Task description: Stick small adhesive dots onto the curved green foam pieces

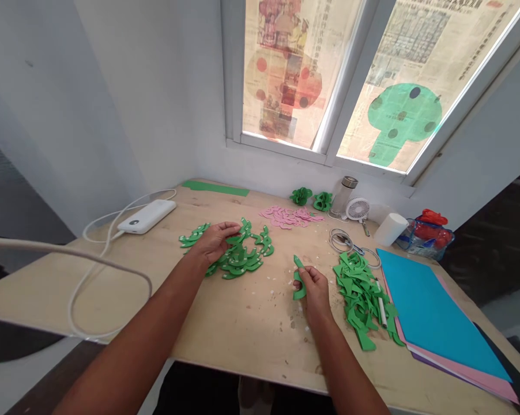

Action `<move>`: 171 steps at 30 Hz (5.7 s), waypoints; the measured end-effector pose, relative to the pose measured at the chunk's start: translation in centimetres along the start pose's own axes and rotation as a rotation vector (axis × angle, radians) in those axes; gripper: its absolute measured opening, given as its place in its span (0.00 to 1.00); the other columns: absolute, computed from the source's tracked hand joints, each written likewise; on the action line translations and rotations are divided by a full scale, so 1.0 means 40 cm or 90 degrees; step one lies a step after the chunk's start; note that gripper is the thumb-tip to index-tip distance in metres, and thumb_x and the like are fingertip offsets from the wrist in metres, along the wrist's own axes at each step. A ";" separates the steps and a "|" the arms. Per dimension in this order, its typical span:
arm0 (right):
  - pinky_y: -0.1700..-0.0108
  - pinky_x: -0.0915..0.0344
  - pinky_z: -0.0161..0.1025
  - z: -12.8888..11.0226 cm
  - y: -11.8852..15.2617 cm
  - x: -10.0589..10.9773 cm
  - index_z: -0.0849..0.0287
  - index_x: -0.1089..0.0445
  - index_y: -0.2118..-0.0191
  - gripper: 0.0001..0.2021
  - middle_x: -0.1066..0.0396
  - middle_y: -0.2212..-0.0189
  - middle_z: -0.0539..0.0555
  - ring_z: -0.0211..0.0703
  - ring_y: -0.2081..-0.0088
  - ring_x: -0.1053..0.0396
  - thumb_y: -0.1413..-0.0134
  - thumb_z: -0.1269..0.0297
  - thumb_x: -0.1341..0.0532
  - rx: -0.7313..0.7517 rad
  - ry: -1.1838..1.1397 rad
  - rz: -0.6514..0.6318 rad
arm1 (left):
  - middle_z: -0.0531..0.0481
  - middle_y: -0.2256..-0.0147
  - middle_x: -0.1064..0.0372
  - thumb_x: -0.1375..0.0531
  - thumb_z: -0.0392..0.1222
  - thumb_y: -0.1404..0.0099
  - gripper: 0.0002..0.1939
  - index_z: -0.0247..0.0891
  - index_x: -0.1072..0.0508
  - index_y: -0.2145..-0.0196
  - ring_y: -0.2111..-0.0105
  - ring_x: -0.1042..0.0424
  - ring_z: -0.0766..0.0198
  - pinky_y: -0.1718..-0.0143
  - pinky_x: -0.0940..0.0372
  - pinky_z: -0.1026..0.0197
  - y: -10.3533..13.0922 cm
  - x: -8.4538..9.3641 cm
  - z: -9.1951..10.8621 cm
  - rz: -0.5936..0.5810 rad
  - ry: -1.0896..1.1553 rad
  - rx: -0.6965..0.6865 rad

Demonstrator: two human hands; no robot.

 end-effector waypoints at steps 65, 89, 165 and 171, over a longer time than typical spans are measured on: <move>0.77 0.40 0.31 -0.025 -0.051 -0.030 0.62 0.30 0.70 0.15 0.33 0.81 0.48 0.35 0.78 0.37 0.54 0.52 0.38 0.062 0.071 -0.014 | 0.50 0.78 0.27 0.30 0.37 0.54 0.12 0.34 0.25 0.70 0.76 0.29 0.67 0.74 0.39 0.67 0.133 -0.262 -0.143 -0.277 0.105 0.142; 0.80 0.44 0.29 -0.028 -0.046 -0.035 0.61 0.33 0.74 0.13 0.35 0.83 0.46 0.32 0.81 0.40 0.54 0.55 0.37 0.051 0.053 -0.040 | 0.51 0.79 0.29 0.34 0.42 0.54 0.08 0.35 0.26 0.78 0.80 0.38 0.70 0.78 0.43 0.66 0.157 -0.280 -0.138 -0.171 -0.032 0.037; 0.82 0.42 0.28 -0.026 -0.044 -0.029 0.61 0.32 0.71 0.14 0.35 0.80 0.47 0.31 0.80 0.39 0.54 0.54 0.37 0.063 0.046 -0.053 | 0.51 0.80 0.29 0.38 0.39 0.50 0.05 0.36 0.28 0.79 0.77 0.32 0.65 0.73 0.38 0.64 0.171 -0.291 -0.150 -0.075 -0.099 -0.061; 0.82 0.40 0.28 -0.025 -0.044 -0.030 0.61 0.32 0.70 0.14 0.35 0.81 0.46 0.30 0.81 0.39 0.54 0.53 0.36 0.044 0.039 -0.053 | 0.51 0.80 0.29 0.37 0.39 0.50 0.05 0.36 0.28 0.79 0.77 0.31 0.65 0.72 0.37 0.64 0.170 -0.291 -0.149 -0.086 -0.093 -0.068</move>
Point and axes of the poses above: each hand's wrist, its own y-axis away from the middle knuckle, its own x-axis out of the back of the hand, z = x × y, the point moved 3 cm from there along -y, towards the middle knuckle
